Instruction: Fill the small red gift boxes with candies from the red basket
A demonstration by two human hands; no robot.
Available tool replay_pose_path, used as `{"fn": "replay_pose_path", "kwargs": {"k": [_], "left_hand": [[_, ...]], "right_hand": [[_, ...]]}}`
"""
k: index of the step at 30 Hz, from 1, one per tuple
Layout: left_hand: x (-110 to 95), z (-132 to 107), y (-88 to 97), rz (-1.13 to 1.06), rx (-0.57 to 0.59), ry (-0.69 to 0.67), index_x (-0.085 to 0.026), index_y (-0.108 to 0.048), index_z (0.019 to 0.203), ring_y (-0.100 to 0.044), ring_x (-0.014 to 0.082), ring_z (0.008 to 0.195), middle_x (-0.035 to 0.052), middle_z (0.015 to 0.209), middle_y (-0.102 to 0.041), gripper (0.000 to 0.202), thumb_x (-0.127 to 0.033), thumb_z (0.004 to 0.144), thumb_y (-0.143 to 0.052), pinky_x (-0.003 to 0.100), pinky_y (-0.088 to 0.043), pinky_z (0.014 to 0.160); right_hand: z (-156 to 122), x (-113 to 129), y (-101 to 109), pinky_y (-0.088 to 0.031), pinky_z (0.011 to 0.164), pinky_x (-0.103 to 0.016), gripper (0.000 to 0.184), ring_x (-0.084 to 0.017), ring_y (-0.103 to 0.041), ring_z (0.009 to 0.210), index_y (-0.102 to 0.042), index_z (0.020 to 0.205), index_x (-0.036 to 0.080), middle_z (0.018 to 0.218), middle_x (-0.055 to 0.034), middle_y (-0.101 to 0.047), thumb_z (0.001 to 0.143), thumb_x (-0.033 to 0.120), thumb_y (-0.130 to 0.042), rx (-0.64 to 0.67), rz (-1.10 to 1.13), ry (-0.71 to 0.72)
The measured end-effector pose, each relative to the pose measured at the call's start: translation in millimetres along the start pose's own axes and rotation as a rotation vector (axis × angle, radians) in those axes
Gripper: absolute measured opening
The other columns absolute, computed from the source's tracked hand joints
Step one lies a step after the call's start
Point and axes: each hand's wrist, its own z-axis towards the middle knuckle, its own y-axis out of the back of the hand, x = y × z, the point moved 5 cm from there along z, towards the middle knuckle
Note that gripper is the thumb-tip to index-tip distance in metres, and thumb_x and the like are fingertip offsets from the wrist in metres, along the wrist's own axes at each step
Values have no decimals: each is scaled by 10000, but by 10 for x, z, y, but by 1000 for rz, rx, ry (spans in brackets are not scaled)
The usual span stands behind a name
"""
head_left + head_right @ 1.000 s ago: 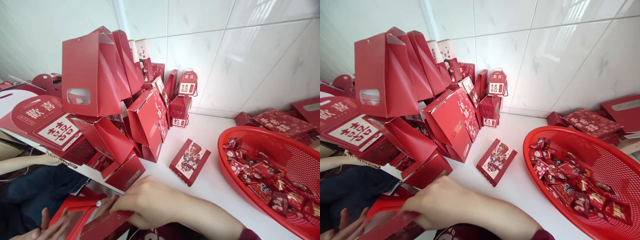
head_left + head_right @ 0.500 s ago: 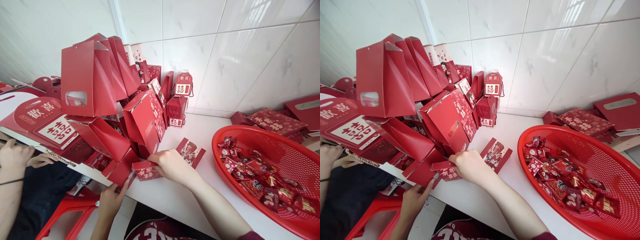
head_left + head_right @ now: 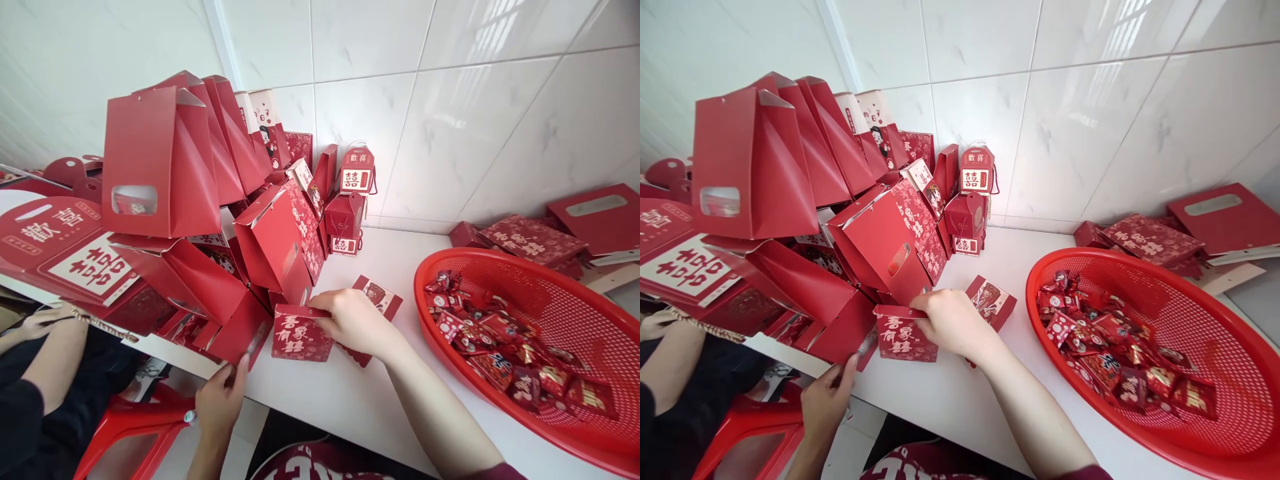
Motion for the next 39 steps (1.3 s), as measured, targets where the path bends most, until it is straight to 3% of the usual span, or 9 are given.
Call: {"fn": "replay_pose_path", "kwargs": {"k": [4, 8, 10, 13, 15, 18, 23, 30, 39], "left_hand": [[-348, -148, 173, -185, -95, -322, -190, -382, 466, -347, 102, 420, -24, 423, -377, 436, -266, 876, -508, 258, -311, 500], [-1067, 6, 347, -486, -53, -646, -199, -540, 710, -519, 114, 546, 1, 631, -596, 151, -110, 830, -556, 244, -415, 557], [-1535, 171, 461, -566, -58, -784, -203, -578, 867, -553, 113, 601, 14, 776, -653, 142, -81, 799, -599, 249, -477, 631], [-2268, 431, 576, -626, 3, -905, -222, -593, 1078, -625, 189, 933, 77, 1076, -639, 276, -160, 813, -633, 318, -525, 841], [-2689, 585, 592, -605, 26, -900, -229, -585, 1154, -557, 239, 1147, 96, 1230, -577, 314, -247, 844, -631, 394, -460, 1009], [-3090, 765, 525, -685, 43, -820, -222, -505, 1282, -475, 241, 1272, 91, 1339, -522, 385, -293, 908, -563, 422, -393, 1091], [-3158, 926, 247, -851, 121, -703, -216, -474, 1275, -518, 228, 1233, 76, 1293, -564, 376, -181, 903, -515, 425, -425, 1057], [-2969, 1011, -60, -977, 475, -643, -250, -447, 1347, -486, 264, 1306, 82, 1399, -513, 512, -105, 858, -491, 464, -421, 1089], [-2963, 1164, -86, -997, 514, -636, -255, -429, 1388, -433, 243, 1350, 41, 1439, -483, 619, -40, 807, -435, 470, -362, 1152]], "right_hand": [[-140, -204, 276, -270, 541, -221, 311, -87, -364, 513, -563, 655, 186, 556, 39, -453, 939, 256, -459, -100, 39, -148], [-309, -413, 543, -216, 498, -232, 474, -99, -265, 487, -420, 560, 188, 499, 41, -348, 966, 433, -425, -240, -15, -318], [-384, -485, 652, -205, 488, -232, 481, -98, -261, 491, -363, 561, 190, 504, 40, -342, 959, 450, -435, -317, -13, -375], [-460, -524, 773, -227, 488, -221, 465, -89, -286, 495, -324, 577, 190, 508, 45, -328, 962, 420, -446, -430, 49, -392], [-507, -494, 859, -246, 500, -216, 450, -85, -305, 502, -329, 590, 190, 525, 45, -338, 970, 401, -447, -572, 22, -372], [-557, -387, 923, -270, 517, -214, 385, -83, -344, 529, -411, 644, 183, 607, 25, -432, 994, 343, -423, -761, -119, -310], [-539, -286, 898, -254, 477, -212, 292, -74, -354, 510, -533, 732, 173, 658, 12, -497, 995, 264, -443, -837, -343, -197], [-557, -510, 988, -304, 526, -218, 334, -88, -382, 531, -470, 678, 184, 633, 11, -488, 996, 281, -439, -874, -206, -339], [-509, -575, 924, -304, 530, -219, 311, -87, -400, 534, -476, 700, 188, 634, 18, -483, 994, 289, -450, -819, -146, -367]]}}
